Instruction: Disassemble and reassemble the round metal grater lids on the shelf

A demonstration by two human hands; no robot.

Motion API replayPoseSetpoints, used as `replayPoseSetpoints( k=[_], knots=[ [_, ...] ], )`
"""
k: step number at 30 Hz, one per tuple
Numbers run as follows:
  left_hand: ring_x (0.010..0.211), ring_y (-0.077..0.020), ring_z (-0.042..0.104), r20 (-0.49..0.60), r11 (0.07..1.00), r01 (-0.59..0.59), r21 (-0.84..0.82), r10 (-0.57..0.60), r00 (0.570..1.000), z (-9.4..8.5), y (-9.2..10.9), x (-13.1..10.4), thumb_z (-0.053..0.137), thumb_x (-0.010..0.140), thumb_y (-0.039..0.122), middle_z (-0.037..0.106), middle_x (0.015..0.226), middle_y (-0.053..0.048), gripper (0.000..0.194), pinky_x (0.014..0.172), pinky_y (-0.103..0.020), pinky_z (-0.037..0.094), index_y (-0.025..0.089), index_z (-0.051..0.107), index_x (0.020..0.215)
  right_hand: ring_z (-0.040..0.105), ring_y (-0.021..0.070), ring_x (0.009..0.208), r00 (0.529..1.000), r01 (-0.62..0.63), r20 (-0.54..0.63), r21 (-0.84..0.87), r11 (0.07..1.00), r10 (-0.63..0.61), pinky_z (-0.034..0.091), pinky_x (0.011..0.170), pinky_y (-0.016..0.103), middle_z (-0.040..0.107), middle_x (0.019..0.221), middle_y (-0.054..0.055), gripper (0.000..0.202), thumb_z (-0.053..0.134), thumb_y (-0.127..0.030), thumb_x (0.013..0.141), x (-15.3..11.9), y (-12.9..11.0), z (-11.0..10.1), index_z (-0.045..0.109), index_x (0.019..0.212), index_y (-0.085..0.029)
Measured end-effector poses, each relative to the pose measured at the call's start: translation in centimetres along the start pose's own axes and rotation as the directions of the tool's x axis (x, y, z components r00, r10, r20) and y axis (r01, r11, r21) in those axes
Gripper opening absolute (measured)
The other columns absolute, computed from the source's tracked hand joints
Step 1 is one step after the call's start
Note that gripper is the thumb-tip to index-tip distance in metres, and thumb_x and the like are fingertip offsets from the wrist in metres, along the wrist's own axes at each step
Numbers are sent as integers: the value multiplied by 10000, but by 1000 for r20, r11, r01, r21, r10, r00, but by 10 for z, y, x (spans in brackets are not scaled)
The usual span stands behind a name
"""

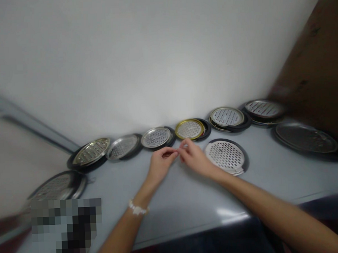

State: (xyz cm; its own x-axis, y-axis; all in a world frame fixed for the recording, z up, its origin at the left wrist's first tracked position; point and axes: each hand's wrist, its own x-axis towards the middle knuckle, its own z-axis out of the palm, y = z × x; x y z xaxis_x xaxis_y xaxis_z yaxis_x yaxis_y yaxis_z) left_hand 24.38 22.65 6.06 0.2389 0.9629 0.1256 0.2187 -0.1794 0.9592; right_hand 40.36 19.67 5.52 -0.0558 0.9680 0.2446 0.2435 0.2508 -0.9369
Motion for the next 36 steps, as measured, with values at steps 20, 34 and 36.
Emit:
replayPoseSetpoints(
  k=[20, 34, 36],
  knots=[
    [724, -170, 692, 173, 977, 161, -142, -136, 975, 5, -9, -1, 787, 729, 443, 761, 807, -97, 374, 730, -302, 566, 95, 743, 862, 597, 139, 558, 995, -56, -87, 8, 998, 57, 428, 560, 242, 632, 607, -22, 91, 574, -248, 882, 6, 5, -3, 609, 822, -190],
    [830, -207, 752, 168, 1000, 26, -12, -23, 985, 4, -5, -5, 771, 751, 294, 799, 905, -105, 247, 833, -310, 592, 115, 773, 921, 558, 137, 561, 995, -44, -86, -1, 999, 44, 416, 600, 251, 579, 572, -34, 177, 482, -193, 910, 8, 1, -7, 608, 786, -189],
    [824, -213, 757, 148, 999, -16, 44, 9, 989, 4, -5, -6, 748, 771, 286, 800, 902, -103, 225, 823, -311, 599, 117, 776, 917, 564, 138, 553, 996, -48, -79, 22, 999, 50, 423, 587, 250, 583, 570, -33, 172, 484, -196, 910, 8, 2, -7, 611, 796, -188]
  ],
)
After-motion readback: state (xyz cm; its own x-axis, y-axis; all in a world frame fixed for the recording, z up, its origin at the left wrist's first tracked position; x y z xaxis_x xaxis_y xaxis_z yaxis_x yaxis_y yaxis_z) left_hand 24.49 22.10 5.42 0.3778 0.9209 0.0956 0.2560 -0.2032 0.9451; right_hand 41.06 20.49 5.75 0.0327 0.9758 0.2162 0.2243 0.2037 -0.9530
